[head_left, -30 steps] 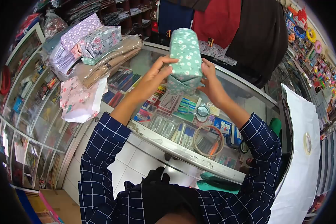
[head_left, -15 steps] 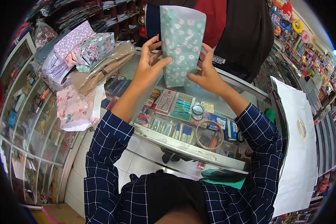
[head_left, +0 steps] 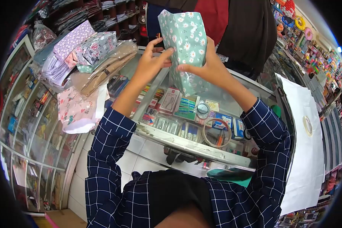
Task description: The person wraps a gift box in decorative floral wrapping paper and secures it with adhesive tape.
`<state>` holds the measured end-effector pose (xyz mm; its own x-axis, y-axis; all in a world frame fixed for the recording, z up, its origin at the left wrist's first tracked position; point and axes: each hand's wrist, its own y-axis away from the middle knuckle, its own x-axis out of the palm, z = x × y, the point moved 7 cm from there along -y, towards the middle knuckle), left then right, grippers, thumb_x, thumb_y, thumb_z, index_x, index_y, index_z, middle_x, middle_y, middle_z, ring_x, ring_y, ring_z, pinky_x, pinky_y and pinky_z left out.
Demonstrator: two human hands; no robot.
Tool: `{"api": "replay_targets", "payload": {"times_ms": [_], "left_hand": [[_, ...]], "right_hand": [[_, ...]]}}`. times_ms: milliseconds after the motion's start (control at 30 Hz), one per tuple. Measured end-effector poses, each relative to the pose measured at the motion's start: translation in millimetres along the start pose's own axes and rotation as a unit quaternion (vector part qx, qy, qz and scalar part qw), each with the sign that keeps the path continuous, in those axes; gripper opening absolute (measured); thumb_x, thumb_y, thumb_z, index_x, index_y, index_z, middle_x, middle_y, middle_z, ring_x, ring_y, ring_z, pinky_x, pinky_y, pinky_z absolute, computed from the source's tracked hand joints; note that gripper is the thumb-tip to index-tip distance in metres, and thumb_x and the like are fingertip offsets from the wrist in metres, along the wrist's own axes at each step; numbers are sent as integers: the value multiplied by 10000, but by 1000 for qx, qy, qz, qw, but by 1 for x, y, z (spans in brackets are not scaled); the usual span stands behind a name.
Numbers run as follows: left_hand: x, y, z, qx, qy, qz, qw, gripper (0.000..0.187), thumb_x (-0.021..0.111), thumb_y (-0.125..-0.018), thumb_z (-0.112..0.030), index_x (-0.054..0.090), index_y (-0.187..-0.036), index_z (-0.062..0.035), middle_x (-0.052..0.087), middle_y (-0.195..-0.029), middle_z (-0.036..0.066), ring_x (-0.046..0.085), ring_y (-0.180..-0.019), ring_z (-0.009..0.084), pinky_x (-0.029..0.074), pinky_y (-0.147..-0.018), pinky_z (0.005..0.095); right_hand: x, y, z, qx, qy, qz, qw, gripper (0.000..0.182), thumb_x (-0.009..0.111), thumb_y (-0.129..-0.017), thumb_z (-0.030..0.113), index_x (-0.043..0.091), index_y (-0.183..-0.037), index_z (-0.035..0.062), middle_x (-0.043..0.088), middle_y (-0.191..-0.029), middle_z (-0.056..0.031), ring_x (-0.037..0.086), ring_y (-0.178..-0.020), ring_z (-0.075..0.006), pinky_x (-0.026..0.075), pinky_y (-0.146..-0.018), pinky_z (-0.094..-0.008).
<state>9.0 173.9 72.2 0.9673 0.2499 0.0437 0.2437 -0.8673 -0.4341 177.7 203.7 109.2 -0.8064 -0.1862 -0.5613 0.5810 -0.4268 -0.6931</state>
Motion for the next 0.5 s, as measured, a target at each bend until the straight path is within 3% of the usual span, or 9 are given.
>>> {"api": "replay_targets", "payload": {"times_ms": [167, 200, 300, 333, 433, 500], "left_hand": [[-4, -5, 18, -62, -26, 41, 997, 612, 636, -870, -420, 437, -1273, -4, 556, -989, 144, 650, -721, 189, 567, -628, 289], [-5, -6, 25, -86, -42, 59, 994, 597, 609, -880, -443, 450, -1248, 0, 556, -960, 133, 647, -712, 180, 564, -616, 285], [-5, -7, 41, -134, -87, 104, 982, 586, 537, -904, -503, 477, -1186, 7, 551, -888, 108, 637, -682, 158, 557, -587, 274], [-4, -6, 45, -134, -100, 112, 980, 589, 519, -908, -517, 477, -1173, 8, 547, -873, 103, 632, -670, 154, 555, -582, 272], [-2, 1, 49, -134, -118, 106, 978, 587, 475, -922, -538, 468, -1141, 7, 545, -830, 96, 603, -621, 136, 536, -561, 270], [-2, 2, 47, -130, -134, 106, 977, 574, 463, -929, -535, 463, -1125, 5, 547, -826, 94, 591, -619, 137, 523, -556, 272]], "right_hand": [[2, -4, -2, 180, -68, 56, 980, 880, 712, -777, 499, 302, -1315, -64, 537, -1139, -215, 581, -1005, -235, 470, -881, -339], [5, -7, -2, 167, -78, 85, 979, 830, 646, -813, 550, 350, -1285, -65, 580, -1052, -178, 598, -926, -197, 500, -773, -317], [8, -4, -17, 287, -93, 154, 941, 673, 664, -796, 521, 507, -1108, -53, 634, -929, -139, 640, -809, -178, 530, -592, -320], [8, -2, -18, 294, -68, 159, 940, 724, 635, -789, 572, 486, -1152, -36, 628, -970, -152, 650, -788, -176, 522, -523, -309], [16, 1, -38, 337, -39, 163, 927, 844, 608, -794, 606, 380, -1297, -32, 591, -1057, -160, 615, -920, -214, 507, -684, -315], [13, -7, -39, 296, -17, 172, 939, 866, 643, -769, 581, 366, -1325, -22, 576, -1112, -188, 594, -992, -248, 487, -781, -340]]}}
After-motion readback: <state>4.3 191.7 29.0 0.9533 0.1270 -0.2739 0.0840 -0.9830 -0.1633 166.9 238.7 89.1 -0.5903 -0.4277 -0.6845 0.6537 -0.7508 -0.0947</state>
